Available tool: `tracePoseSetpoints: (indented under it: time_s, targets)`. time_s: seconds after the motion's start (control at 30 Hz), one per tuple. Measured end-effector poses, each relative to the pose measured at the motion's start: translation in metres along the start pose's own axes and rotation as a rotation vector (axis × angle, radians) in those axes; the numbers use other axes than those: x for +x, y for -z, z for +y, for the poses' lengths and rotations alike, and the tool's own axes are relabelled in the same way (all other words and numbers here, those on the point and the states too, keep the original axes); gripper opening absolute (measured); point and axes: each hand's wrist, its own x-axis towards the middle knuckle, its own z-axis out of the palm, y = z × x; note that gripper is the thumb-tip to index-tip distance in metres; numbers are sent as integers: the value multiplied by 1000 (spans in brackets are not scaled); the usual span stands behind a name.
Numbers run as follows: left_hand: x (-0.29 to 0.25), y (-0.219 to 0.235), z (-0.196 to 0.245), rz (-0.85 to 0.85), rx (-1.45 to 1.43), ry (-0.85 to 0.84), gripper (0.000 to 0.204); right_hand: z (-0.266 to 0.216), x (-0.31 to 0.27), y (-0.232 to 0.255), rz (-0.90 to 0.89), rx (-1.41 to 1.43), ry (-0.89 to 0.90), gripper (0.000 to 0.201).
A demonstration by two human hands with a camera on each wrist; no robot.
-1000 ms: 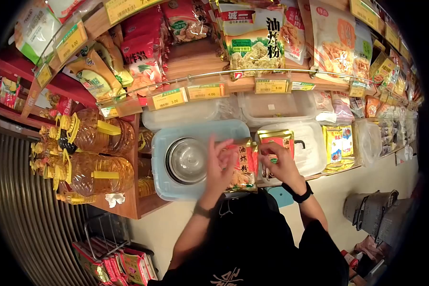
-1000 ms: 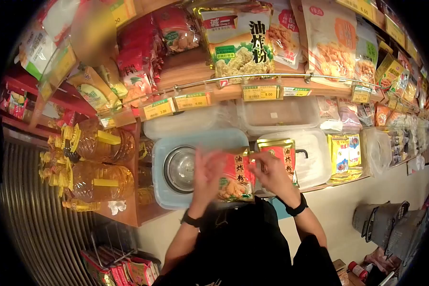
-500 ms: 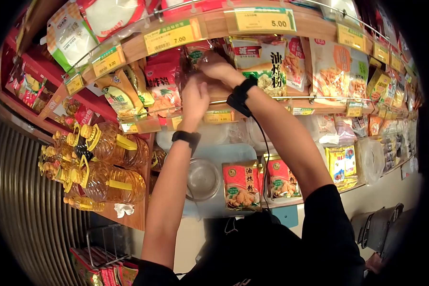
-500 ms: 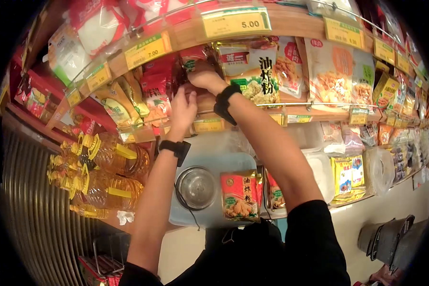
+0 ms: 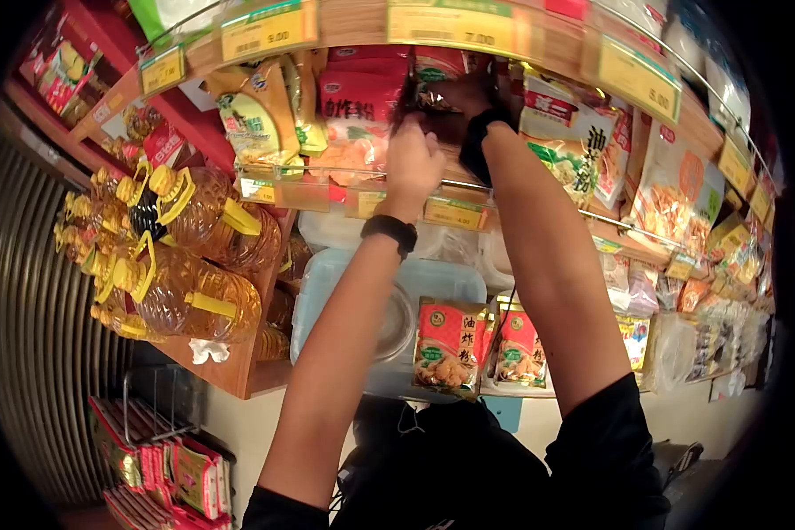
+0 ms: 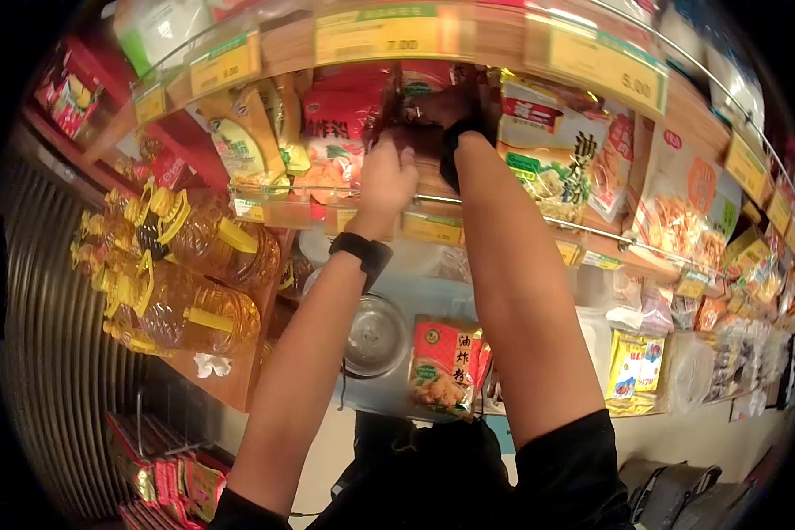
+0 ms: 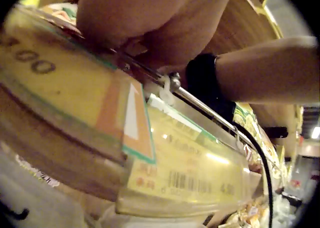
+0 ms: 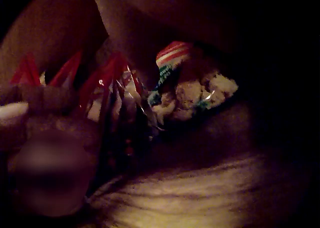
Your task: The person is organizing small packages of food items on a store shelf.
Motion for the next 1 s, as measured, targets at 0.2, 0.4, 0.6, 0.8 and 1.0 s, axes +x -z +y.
tracePoseSetpoints:
  time_s: [0.2, 0.4, 0.6, 0.8, 1.0]
  targets:
    - [-2, 4, 0, 20, -160, 6, 29, -63, -26, 21, 47, -60, -17, 53]
    - [-3, 12, 5, 19, -327, -12, 25, -110, -63, 46, -32, 194, 107, 32]
    - [-10, 19, 11, 159, -447, -94, 25, -181, -117, 81, 4, 303, 135, 28]
    - [-19, 16, 15, 219, -661, -115, 37, -201, -129, 113, -138, 175, -146, 32]
    - [-39, 64, 32, 235, -304, -138, 46, -207, -176, 138, -273, 640, -452, 34]
